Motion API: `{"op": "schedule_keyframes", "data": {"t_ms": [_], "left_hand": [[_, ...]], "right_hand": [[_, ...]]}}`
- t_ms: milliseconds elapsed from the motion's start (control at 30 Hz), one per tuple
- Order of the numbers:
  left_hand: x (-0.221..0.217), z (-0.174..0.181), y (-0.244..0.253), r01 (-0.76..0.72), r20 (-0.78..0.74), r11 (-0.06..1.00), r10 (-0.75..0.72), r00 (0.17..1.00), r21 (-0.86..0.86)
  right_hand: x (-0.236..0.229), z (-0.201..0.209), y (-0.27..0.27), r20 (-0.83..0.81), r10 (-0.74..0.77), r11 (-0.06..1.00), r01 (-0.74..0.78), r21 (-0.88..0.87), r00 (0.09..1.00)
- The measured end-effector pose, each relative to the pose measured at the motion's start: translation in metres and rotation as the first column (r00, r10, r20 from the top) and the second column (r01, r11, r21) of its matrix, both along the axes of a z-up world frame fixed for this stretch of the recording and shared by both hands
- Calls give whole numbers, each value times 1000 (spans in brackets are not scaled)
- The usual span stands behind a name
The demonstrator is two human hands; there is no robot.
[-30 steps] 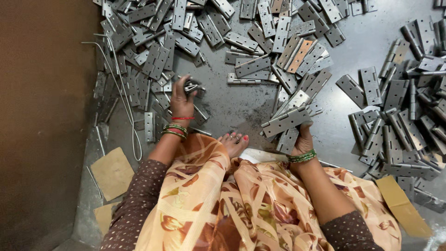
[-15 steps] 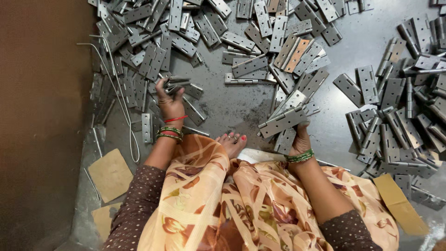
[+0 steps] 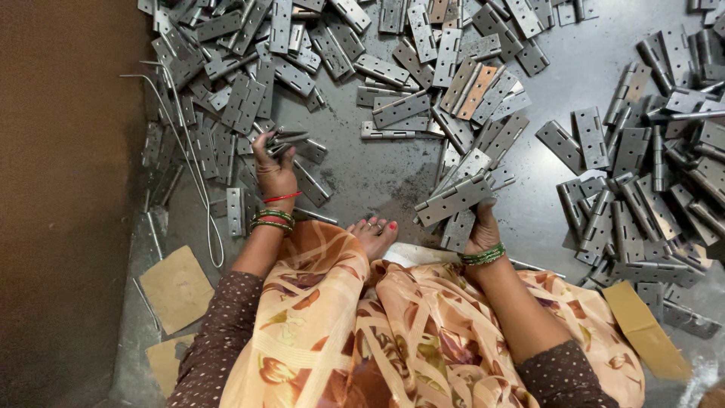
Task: The person sits on the floor and sorts a large pile of metal hinges by hand, picking them up and stacking them into neat piles. The person occasionally places sorted hinges into a cardboard box.
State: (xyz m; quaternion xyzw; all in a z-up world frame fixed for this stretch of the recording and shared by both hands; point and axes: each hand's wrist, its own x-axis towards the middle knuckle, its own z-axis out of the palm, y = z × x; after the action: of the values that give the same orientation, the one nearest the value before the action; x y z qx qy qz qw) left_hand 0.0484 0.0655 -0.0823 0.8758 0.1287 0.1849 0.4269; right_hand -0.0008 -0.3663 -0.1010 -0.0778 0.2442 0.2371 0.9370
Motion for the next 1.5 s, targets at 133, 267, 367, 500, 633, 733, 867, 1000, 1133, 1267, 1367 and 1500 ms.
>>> {"op": "schedule_keyframes", "data": {"t_ms": [133, 267, 367, 500, 633, 733, 867, 1000, 1133, 1267, 1367, 1500], "left_hand": [[12, -4, 5, -38, -61, 972, 24, 998, -231], [19, 20, -16, -46, -50, 741, 17, 999, -670], [20, 71, -47, -49, -177, 557, -178, 968, -829], [31, 151, -111, 147, -188, 499, -560, 807, -854], [44, 195, -204, 673, -279, 565, -824, 494, -477], [32, 209, -256, 818, -647, 569, -655, 391, -82], [22, 218, -291, 813, -401, 274, -761, 510, 514], [26, 236, -280, 836, -156, 436, -849, 505, 335], [25, 238, -245, 751, -158, 625, -736, 658, 213], [13, 186, -194, 651, -234, 755, -649, 724, -80], [-2, 123, -141, 578, -337, 810, -574, 746, -100], [-12, 35, -68, 668, -421, 742, -590, 689, 53]], "right_hand": [[3, -6, 2, 14, 4, 1000, -4, 27, 1000], [-2, -15, 0, 8, 8, 996, -9, 87, 1000], [0, -15, 4, -20, 12, 996, -10, 86, 1000], [4, -1, 12, 28, 59, 990, -62, 124, 998], [9, 13, 12, 194, 83, 992, -98, 73, 978], [11, 16, 19, 227, 22, 974, -72, 213, 974], [9, 18, 15, 209, -72, 993, 50, 109, 975], [28, 30, -1, 271, -219, 976, 211, 56, 938], [54, 53, -42, 316, -418, 902, 431, 32, 851], [74, 77, -110, 356, -597, 766, 643, -14, 719], [78, 88, -172, 416, -678, 567, 791, -231, 607], [78, 90, -246, 357, -735, 459, 811, -363, 577]]}}
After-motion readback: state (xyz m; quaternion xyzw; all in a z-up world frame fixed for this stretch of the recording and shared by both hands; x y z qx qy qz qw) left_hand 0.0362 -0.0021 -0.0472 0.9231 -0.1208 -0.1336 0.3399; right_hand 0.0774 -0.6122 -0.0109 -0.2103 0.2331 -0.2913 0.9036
